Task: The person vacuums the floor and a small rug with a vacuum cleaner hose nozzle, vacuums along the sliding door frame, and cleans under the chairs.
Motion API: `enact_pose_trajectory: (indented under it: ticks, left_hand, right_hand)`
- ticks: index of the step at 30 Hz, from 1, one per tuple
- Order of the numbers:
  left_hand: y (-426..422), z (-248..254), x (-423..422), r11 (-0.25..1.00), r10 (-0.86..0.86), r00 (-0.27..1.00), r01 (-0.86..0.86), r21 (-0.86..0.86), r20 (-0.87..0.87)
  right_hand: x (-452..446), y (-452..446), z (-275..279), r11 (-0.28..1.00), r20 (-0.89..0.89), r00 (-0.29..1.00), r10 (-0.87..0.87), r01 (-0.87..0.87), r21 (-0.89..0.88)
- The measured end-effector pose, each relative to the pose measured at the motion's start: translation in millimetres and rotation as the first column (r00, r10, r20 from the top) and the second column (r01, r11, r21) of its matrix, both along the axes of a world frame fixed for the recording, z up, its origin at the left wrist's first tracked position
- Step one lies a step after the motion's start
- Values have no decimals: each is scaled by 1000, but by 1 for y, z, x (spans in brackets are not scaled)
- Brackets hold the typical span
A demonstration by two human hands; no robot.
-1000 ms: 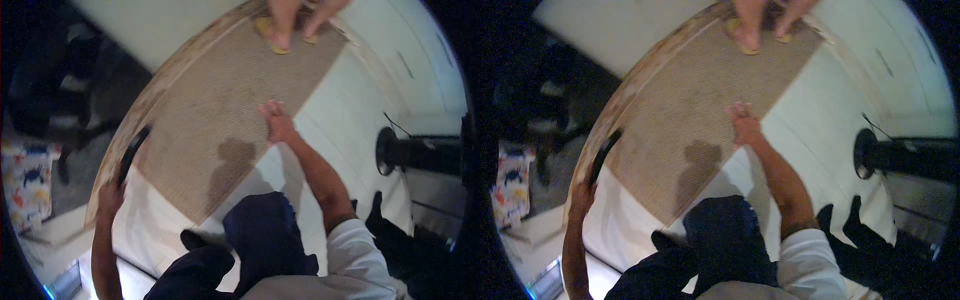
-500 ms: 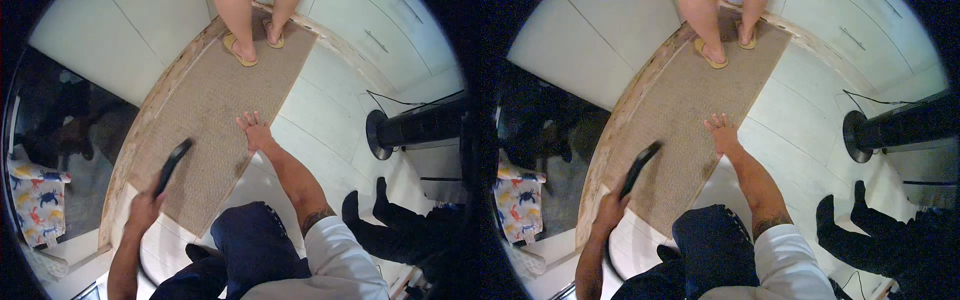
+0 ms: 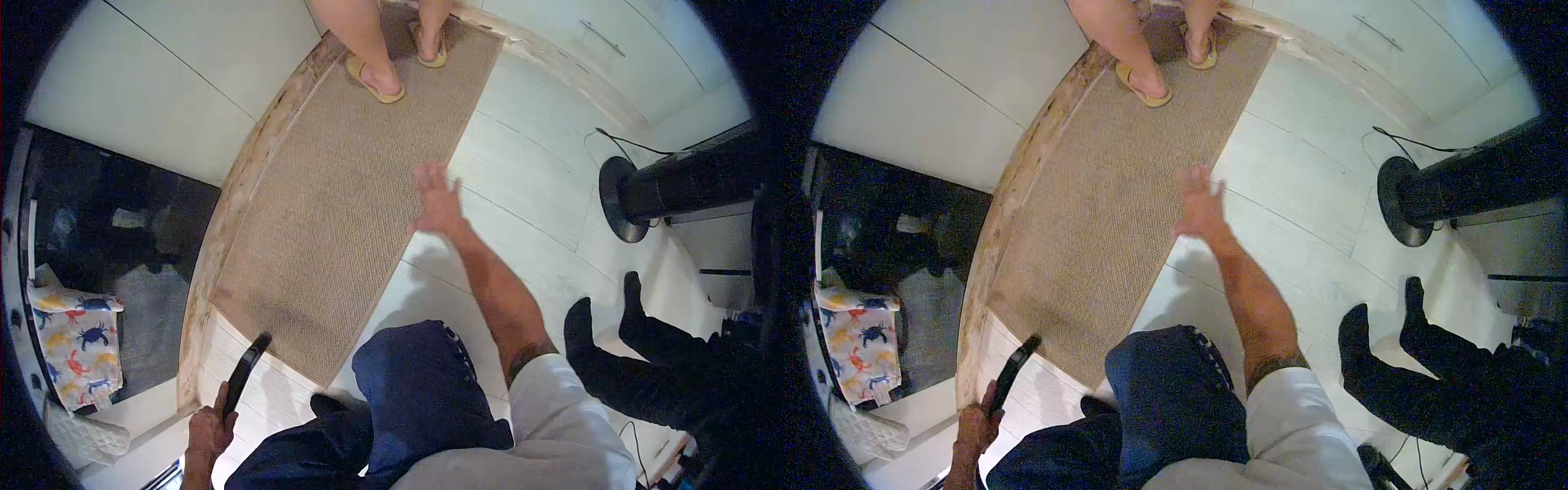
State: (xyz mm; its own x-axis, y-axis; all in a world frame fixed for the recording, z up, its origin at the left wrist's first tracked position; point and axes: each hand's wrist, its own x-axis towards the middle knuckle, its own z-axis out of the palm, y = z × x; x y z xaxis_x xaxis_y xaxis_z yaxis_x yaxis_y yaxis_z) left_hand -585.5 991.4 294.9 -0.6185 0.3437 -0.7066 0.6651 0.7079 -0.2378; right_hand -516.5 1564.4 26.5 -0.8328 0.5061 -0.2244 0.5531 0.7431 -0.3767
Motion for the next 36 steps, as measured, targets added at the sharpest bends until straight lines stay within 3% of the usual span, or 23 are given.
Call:
enact_pose_trajectory:
  ticks: [1,2,5,9,10,14,15,16,17,19,20,21,22,23,25,26,27,28,29,30,31,33,36]
  left_hand:
    - [9,6,0,1000,2,1000,-2,-12,8]
    - [23,10,-5,1000,-8,1000,8,18,-10]
    - [84,35,-18,997,12,997,-6,79,-78]
    - [95,82,-22,879,353,936,-337,337,17]
    - [81,91,-19,873,457,889,-451,184,10]
    - [-11,123,20,934,319,946,-325,-146,-64]
    - [-18,138,33,889,453,891,-454,-66,-37]
    - [-79,141,42,943,333,940,-333,14,-78]
    - [-70,153,51,940,290,935,-319,-124,-204]
    - [-13,168,52,927,375,903,-366,84,-212]
    - [32,174,48,825,561,818,-542,159,-123]
    - [13,155,32,823,557,826,-535,190,-88]
    - [71,142,15,809,588,801,-584,73,-110]
    - [102,107,0,843,438,899,-400,359,-27]
    - [209,64,-35,896,202,977,-212,391,67]
    - [263,38,-44,835,130,983,-179,520,130]
    - [313,12,-54,800,-63,994,-1,600,86]
    - [356,-24,-69,742,-152,982,36,669,116]
    - [400,-70,-86,610,-293,956,203,766,-20]
    - [455,-83,-85,614,-274,961,213,760,-48]
    - [497,-116,-92,478,-258,963,196,856,-76]
    - [571,-151,-103,536,-277,960,199,820,-52]
    - [572,-178,-111,575,-328,945,192,796,9]
  right_hand:
    - [7,17,-9,997,51,996,-78,78,-2]
    - [14,31,-14,1000,157,988,1,3,-26]
    - [22,35,-33,998,122,992,35,-42,55]
    - [22,35,-32,999,90,996,19,-22,33]
    - [22,36,-34,999,85,996,18,-20,25]
    - [21,38,-39,1000,111,994,11,-13,11]
    - [21,38,-40,1000,122,992,25,-25,0]
    - [21,39,-41,1000,118,993,21,-21,3]
    - [20,38,-41,1000,123,992,17,-16,-12]
    - [19,36,-42,1000,128,992,8,-6,-17]
    - [18,35,-41,1000,140,990,5,-2,-18]
    - [18,33,-38,1000,150,989,0,3,-22]
    - [19,32,-33,1000,158,987,11,-8,-19]
    - [19,30,-31,1000,153,988,3,-1,-12]
    - [22,24,-31,998,50,998,-47,49,-33]
    - [26,22,-39,998,51,997,-59,61,-29]
    - [28,20,-52,998,-60,997,-56,57,22]
    - [30,20,-63,996,-166,985,-41,54,75]
    - [29,21,-67,995,-159,986,-44,57,82]
    - [29,18,-69,986,-181,983,-43,71,151]
    - [30,14,-70,973,-201,979,-41,85,216]
    - [19,19,-62,977,-191,980,-60,96,188]
    - [27,14,-69,981,-167,983,-72,100,165]
